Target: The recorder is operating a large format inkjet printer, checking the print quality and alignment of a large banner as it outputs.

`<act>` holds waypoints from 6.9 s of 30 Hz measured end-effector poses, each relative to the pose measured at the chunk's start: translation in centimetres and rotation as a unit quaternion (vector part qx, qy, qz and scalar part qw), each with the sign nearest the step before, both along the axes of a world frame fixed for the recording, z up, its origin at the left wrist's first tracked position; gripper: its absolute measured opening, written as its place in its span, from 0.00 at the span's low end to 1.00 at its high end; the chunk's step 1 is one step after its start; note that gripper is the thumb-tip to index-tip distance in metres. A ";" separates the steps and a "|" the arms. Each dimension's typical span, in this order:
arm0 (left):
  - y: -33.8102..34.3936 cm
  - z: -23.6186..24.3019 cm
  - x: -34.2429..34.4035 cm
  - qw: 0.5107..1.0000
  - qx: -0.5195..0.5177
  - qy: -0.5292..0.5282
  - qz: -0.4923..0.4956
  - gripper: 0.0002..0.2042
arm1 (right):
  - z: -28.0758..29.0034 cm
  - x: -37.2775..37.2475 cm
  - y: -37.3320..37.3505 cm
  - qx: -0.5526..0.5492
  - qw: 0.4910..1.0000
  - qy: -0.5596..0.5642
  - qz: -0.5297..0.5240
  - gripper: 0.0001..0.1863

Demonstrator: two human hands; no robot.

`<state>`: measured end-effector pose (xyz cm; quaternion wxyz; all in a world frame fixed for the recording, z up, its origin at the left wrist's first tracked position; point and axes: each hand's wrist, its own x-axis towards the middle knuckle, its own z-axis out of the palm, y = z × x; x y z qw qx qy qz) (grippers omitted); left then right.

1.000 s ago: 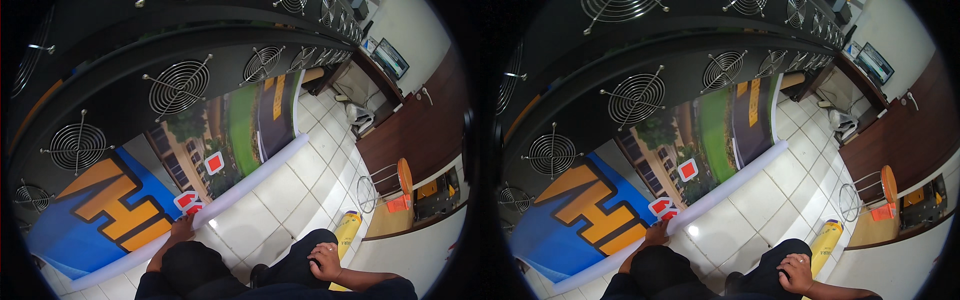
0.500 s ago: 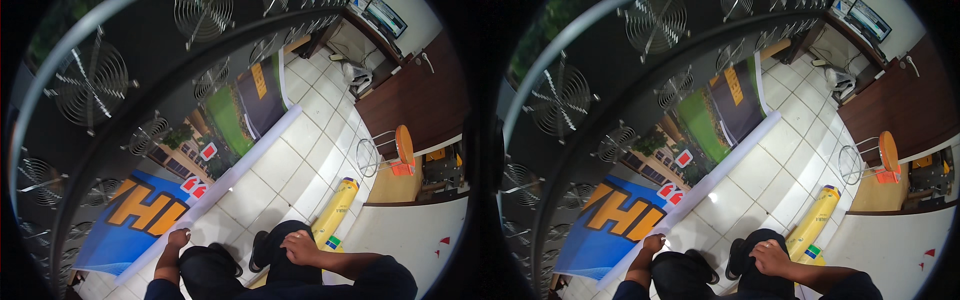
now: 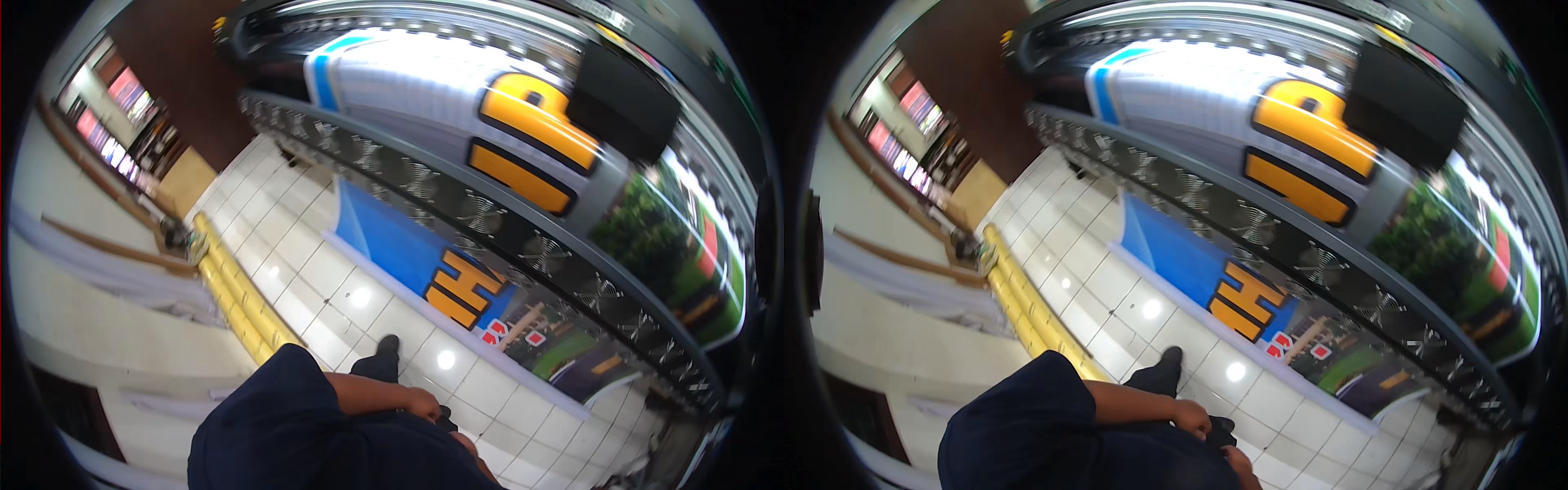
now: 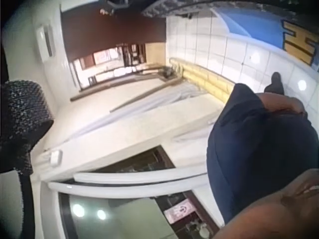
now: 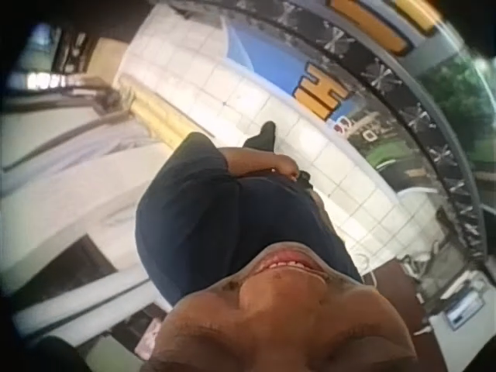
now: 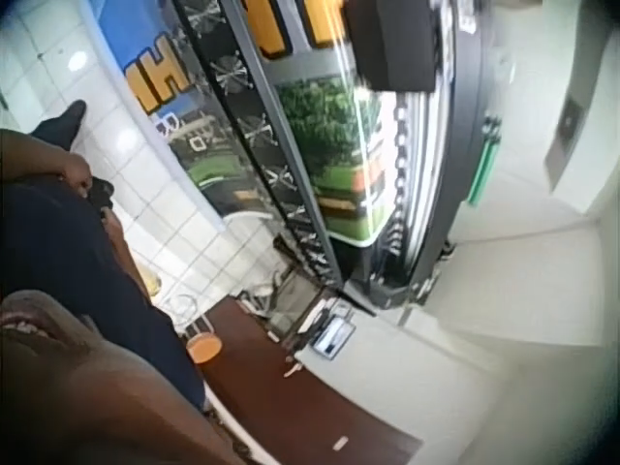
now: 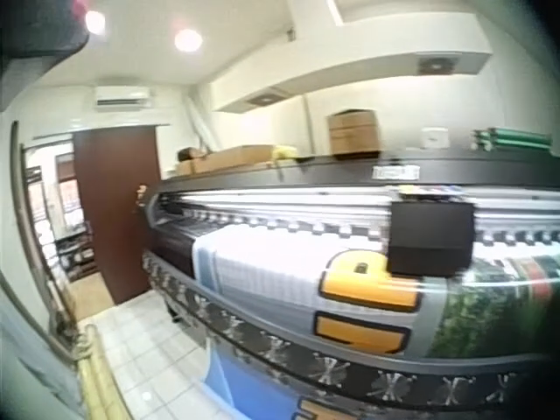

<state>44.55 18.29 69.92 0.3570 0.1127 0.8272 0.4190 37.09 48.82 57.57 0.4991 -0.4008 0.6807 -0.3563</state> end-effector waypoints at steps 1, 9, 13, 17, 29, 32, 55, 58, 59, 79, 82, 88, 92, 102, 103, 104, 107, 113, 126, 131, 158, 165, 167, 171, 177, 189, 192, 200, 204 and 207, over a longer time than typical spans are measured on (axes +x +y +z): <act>-1.8 0.2 2.2 0.997 -0.029 0.007 0.069 0.15 | 0.6 -1.7 0.4 0.083 0.995 0.048 0.024 0.19; -22.2 -4.8 25.4 0.924 -0.272 -0.199 0.182 0.20 | 3.1 -6.3 -2.0 0.347 0.892 0.288 -0.026 0.16; -27.8 -7.8 38.7 0.908 -0.181 -0.311 0.214 0.24 | 9.6 0.1 -18.1 0.279 0.938 0.205 -0.033 0.16; -27.1 -11.3 50.1 0.860 -0.082 -0.434 0.256 0.25 | 13.6 5.2 -31.1 0.202 0.973 0.106 -0.044 0.16; -33.9 -18.5 42.8 0.929 -0.003 -0.290 0.229 0.28 | 10.6 9.1 -28.8 0.187 0.956 0.148 -0.172 0.18; -39.2 -15.0 34.5 0.944 -0.043 -0.313 0.098 0.28 | 9.0 11.2 -21.1 0.307 0.927 0.123 -0.176 0.21; -7.8 -3.9 -8.2 0.952 -0.171 -0.246 -0.062 0.25 | 2.5 5.8 25.6 0.306 0.771 -0.022 -0.558 0.31; -3.8 -7.4 -14.8 0.948 -0.189 -0.201 -0.157 0.23 | 2.0 0.7 27.6 0.293 0.767 -0.054 -0.568 0.35; -2.7 -9.4 -17.2 0.933 -0.207 -0.158 -0.248 0.22 | 2.0 -0.9 28.2 0.280 0.777 -0.041 -0.562 0.35; 58.3 -48.3 -68.2 0.927 -0.207 0.034 -0.310 0.54 | -41.6 -47.6 53.6 0.131 0.756 -0.121 -0.629 0.31; 65.5 -57.1 -73.4 0.935 -0.140 0.084 -0.316 0.54 | -48.6 -54.0 57.1 0.119 0.784 -0.064 -0.606 0.38; 70.9 -63.5 -78.7 0.879 -0.274 0.047 -0.387 0.54 | -54.3 -63.6 57.2 0.065 0.814 -0.058 -0.574 0.40; 71.2 -64.8 -77.6 0.859 -0.325 0.056 -0.393 0.54 | -54.6 -62.9 54.9 0.093 0.812 -0.037 -0.575 0.41; 70.8 -65.2 -78.1 0.873 -0.304 0.028 -0.381 0.54 | -53.2 -63.4 54.4 0.119 0.791 -0.060 -0.597 0.40; 70.7 -65.0 -78.4 0.875 -0.297 0.036 -0.380 0.54 | -52.8 -63.6 54.4 0.117 0.791 -0.053 -0.598 0.40; 70.4 -64.8 -78.5 0.877 -0.291 0.045 -0.379 0.53 | -52.5 -63.7 54.1 0.115 0.791 -0.046 -0.600 0.40; 69.8 -65.3 -78.3 0.884 -0.281 0.048 -0.370 0.53 | -53.3 -63.2 53.3 0.122 0.797 -0.051 -0.590 0.40; 70.7 -64.8 -78.1 0.884 -0.269 0.065 -0.376 0.51 | -53.7 -62.4 54.4 0.123 0.807 -0.045 -0.576 0.41; 52.6 -44.8 -54.6 0.854 -0.222 -0.247 -0.401 0.42 | -29.0 -21.2 64.6 0.447 0.683 -0.119 -0.565 0.44; 43.4 -28.1 -46.4 0.773 -0.214 -0.255 -0.540 0.39 | -15.8 2.9 61.7 0.418 0.718 -0.341 -0.441 0.33; 39.1 -11.8 -15.6 0.869 -0.209 -0.293 0.340 0.33 | 24.2 -66.9 39.7 -0.088 0.740 0.593 -0.305 0.37; 46.3 -11.5 -12.9 0.859 -0.106 -0.277 0.417 0.35 | 25.1 -64.6 27.3 0.034 0.770 0.579 -0.266 0.47; 46.8 -10.7 -11.9 0.862 -0.084 -0.269 0.421 0.35 | 25.3 -63.8 25.4 0.099 0.742 0.579 -0.323 0.49; 42.1 -9.7 -11.7 0.847 -0.150 -0.239 0.450 0.40 | 27.8 -64.0 24.6 0.145 0.724 0.599 -0.310 0.44; 31.7 -5.4 -13.9 0.814 -0.150 -0.137 0.544 0.36 | 27.1 -65.7 23.0 0.210 0.741 0.560 -0.306 0.40; 33.5 -7.3 -8.7 0.865 -0.162 -0.206 0.428 0.35 | 28.8 -64.1 19.2 0.353 0.720 0.508 -0.315 0.50; 34.0 -8.4 -6.1 0.859 -0.156 -0.276 0.401 0.38 | 28.8 -64.3 19.0 0.361 0.723 0.503 -0.305 0.50; 32.5 -6.8 -7.5 0.842 -0.158 -0.223 0.465 0.36 | 29.2 -64.3 18.8 0.368 0.727 0.499 -0.296 0.51; 32.3 -5.5 -11.3 0.847 -0.150 -0.187 0.475 0.34 | 28.8 -64.9 19.3 0.362 0.732 0.497 -0.293 0.52; 32.6 -4.6 -12.8 0.853 -0.130 -0.167 0.478 0.34 | 29.5 -64.4 19.4 0.350 0.740 0.499 -0.284 0.54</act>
